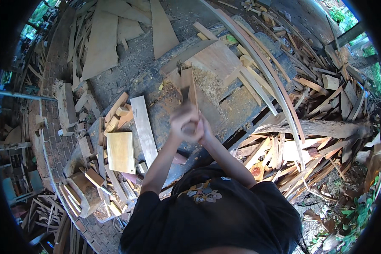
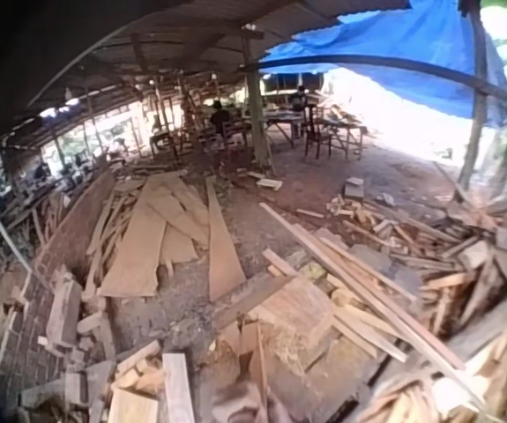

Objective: The person carves and shapes a piece of wood using a chisel and a mallet.

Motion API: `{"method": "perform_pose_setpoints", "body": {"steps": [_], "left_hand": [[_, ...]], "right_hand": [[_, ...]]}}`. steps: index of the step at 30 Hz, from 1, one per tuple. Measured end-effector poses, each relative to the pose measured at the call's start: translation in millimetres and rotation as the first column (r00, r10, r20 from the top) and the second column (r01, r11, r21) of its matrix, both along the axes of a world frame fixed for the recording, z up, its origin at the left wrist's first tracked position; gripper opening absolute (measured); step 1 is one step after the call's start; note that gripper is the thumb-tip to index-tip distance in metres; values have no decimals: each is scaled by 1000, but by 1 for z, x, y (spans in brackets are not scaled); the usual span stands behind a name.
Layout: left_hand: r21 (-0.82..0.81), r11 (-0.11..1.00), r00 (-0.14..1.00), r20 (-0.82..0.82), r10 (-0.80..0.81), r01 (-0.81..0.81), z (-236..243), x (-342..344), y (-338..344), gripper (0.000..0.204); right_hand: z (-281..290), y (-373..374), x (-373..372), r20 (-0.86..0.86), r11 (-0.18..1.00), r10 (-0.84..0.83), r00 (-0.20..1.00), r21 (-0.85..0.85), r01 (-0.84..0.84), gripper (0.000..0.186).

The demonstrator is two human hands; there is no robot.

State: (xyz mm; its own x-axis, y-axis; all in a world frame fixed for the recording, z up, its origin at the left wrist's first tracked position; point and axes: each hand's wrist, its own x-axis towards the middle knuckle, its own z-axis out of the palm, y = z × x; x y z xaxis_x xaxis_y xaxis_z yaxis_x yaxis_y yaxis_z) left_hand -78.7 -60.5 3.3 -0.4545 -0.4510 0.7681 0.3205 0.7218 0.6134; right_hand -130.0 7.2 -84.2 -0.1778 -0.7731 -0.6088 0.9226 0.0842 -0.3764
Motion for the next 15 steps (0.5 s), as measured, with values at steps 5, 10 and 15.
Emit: {"method": "perform_pose_setpoints", "body": {"steps": [5,10,15], "left_hand": [[60,990,989,-83,-123,128,18,12,18,10],[-75,988,988,68,140,-135,-26,-35,-54,14],[6,1000,998,62,-27,27,-8,-17,-24,15]], "right_hand": [[-12,3,-3,149,999,26,989,-50,-19,45],[-4,-1,6,33,986,160,987,-58,-158,46],[-23,2,-8,161,975,142,977,-193,-110,44]]}}
